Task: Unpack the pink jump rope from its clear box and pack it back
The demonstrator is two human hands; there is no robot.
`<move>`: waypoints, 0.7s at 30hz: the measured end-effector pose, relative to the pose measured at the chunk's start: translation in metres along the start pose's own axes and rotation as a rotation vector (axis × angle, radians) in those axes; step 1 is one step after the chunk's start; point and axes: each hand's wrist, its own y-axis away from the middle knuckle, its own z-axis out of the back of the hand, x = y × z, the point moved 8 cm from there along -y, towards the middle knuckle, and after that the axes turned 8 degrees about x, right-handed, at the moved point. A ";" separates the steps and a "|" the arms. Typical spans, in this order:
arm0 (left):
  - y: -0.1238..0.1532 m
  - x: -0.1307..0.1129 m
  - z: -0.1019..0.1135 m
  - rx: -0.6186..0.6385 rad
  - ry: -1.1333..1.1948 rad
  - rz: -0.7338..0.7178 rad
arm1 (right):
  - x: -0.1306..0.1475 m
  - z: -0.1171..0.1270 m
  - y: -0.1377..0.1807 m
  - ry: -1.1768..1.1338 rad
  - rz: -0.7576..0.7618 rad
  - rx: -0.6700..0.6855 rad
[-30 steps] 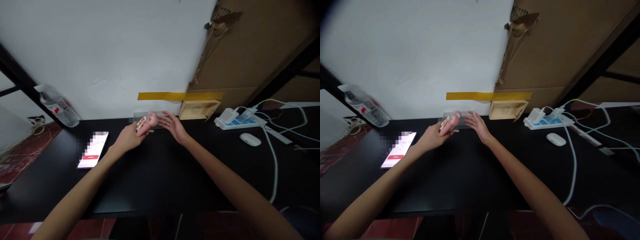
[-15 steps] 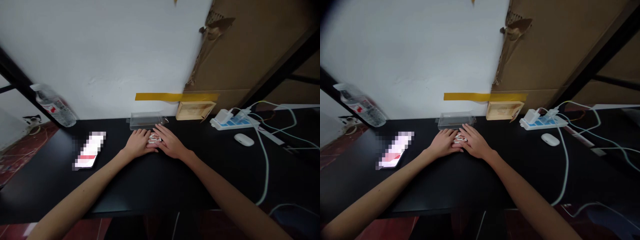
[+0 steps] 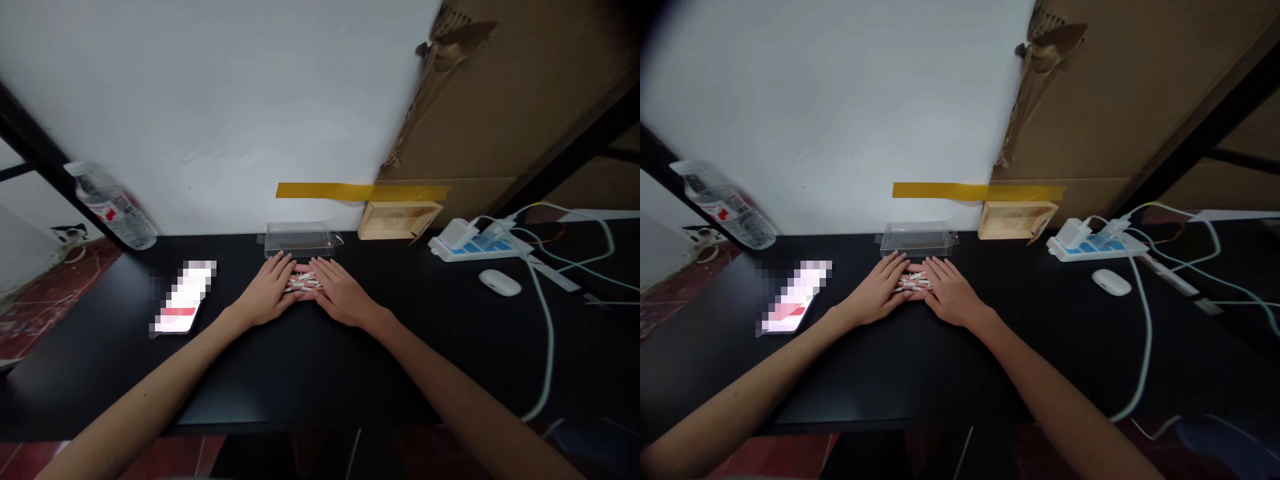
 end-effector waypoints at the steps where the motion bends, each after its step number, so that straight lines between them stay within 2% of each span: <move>1: -0.001 -0.001 -0.001 -0.001 0.017 0.000 | 0.001 0.000 0.000 -0.001 0.003 -0.001; 9: -0.011 -0.016 0.000 0.024 0.078 -0.059 | 0.002 0.006 -0.001 -0.030 0.043 -0.036; 16: 0.002 0.002 0.000 0.072 0.053 -0.007 | 0.002 0.007 0.000 0.016 0.056 -0.005; 21: 0.005 0.000 -0.001 0.076 0.048 -0.018 | 0.003 0.004 0.001 0.055 0.059 0.005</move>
